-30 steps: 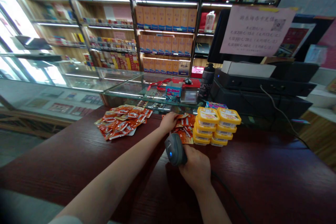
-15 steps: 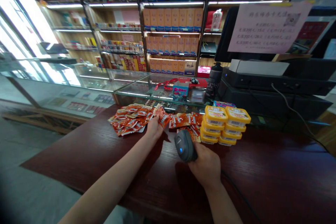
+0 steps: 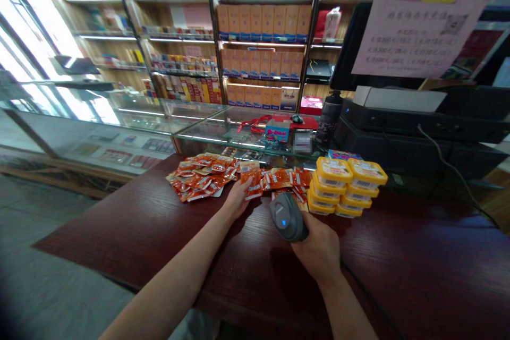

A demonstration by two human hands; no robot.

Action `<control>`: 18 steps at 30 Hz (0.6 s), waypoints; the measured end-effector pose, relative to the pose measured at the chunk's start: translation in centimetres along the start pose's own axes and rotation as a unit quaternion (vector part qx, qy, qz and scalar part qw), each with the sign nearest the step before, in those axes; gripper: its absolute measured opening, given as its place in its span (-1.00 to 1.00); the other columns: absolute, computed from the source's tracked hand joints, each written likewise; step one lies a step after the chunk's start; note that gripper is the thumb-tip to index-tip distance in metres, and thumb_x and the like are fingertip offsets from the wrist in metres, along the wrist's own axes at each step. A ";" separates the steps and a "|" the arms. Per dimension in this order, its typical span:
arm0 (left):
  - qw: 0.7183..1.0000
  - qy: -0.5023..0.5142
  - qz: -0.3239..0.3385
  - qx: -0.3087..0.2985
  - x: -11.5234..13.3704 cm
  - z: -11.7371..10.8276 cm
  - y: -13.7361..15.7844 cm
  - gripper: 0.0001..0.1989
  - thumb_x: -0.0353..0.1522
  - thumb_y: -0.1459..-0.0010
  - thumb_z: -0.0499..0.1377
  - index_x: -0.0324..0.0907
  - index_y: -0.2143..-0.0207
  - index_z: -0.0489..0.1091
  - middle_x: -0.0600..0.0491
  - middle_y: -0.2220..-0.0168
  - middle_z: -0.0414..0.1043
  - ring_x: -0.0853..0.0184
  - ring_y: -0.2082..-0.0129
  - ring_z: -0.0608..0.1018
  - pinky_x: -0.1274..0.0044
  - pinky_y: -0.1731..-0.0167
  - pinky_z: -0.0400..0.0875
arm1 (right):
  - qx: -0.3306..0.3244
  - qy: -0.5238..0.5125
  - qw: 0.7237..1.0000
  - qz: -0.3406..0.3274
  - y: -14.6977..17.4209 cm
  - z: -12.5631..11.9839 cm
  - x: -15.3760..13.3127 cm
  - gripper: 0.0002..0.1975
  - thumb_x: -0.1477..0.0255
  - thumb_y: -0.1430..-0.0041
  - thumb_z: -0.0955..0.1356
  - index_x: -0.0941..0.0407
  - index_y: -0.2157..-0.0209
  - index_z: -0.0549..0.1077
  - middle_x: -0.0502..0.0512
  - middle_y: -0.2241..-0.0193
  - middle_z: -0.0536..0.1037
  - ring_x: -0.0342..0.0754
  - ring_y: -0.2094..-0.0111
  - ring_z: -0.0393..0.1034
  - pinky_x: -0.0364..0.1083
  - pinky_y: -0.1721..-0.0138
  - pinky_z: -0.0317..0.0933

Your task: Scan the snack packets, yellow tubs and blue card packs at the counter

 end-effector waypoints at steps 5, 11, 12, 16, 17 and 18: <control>0.982 -0.149 0.115 0.004 0.2 0.2 0.7 -0.58 -0.15 0.05 0.32 -0.25 0.21 0.46 -0.03 0.28 0.56 0.26 0.31 0.57 0.42 0.23 0.46 | 0.008 -0.083 0.996 -0.016 0.1 -0.2 0.1 -0.61 0.33 -0.01 0.31 0.07 0.07 0.43 0.13 0.32 0.63 0.12 0.33 0.54 -0.06 0.35 0.31; 0.952 -0.240 0.190 -0.010 -0.3 0.3 0.6 -0.66 -0.31 0.12 0.35 -0.26 0.25 0.48 -0.08 0.19 0.56 0.18 0.18 0.56 0.34 0.07 0.40 | -0.010 -0.161 0.986 -0.032 0.2 0.0 0.2 -0.77 0.38 0.03 0.32 0.07 0.26 0.47 0.12 0.37 0.63 0.06 0.37 0.53 -0.06 0.26 0.33; 0.950 -0.245 0.195 -0.012 -0.4 0.2 0.5 -0.65 -0.32 0.11 0.34 -0.26 0.22 0.48 -0.09 0.17 0.55 0.18 0.16 0.55 0.33 0.06 0.39 | -0.012 -0.169 0.985 -0.033 0.2 0.0 0.2 -0.76 0.39 0.04 0.33 0.07 0.26 0.47 0.11 0.38 0.62 0.05 0.39 0.52 -0.07 0.28 0.33; 0.934 -0.287 0.212 -0.008 -0.6 0.0 0.5 -0.65 -0.34 0.06 0.31 -0.25 0.18 0.48 -0.10 0.14 0.55 0.17 0.13 0.55 0.31 0.05 0.40 | -0.012 -0.192 0.980 -0.040 0.1 -0.2 0.1 -0.74 0.43 0.05 0.33 0.07 0.24 0.48 0.09 0.38 0.62 0.03 0.39 0.52 -0.08 0.28 0.33; 0.926 -0.309 0.218 -0.001 -0.5 -0.1 0.5 -0.67 -0.34 0.06 0.31 -0.25 0.19 0.49 -0.10 0.15 0.55 0.16 0.13 0.55 0.31 0.05 0.40 | -0.012 -0.196 0.980 -0.042 0.1 -0.3 0.1 -0.73 0.44 0.05 0.33 0.07 0.23 0.48 0.08 0.38 0.62 0.03 0.39 0.52 -0.08 0.27 0.33; 0.917 -0.330 0.224 0.006 -0.5 -0.2 0.5 -0.69 -0.34 0.05 0.31 -0.24 0.20 0.50 -0.09 0.15 0.55 0.15 0.11 0.55 0.30 0.04 0.40 | -0.013 -0.199 0.979 -0.044 0.1 -0.3 0.0 -0.73 0.45 0.06 0.33 0.07 0.23 0.48 0.07 0.39 0.62 0.03 0.38 0.52 -0.08 0.26 0.33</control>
Point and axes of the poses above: each hand's wrist, its own y-axis away from the middle knuckle, its own z-axis out of the palm, x = y × z, the point moved 4 cm from there along -y, towards the middle knuckle
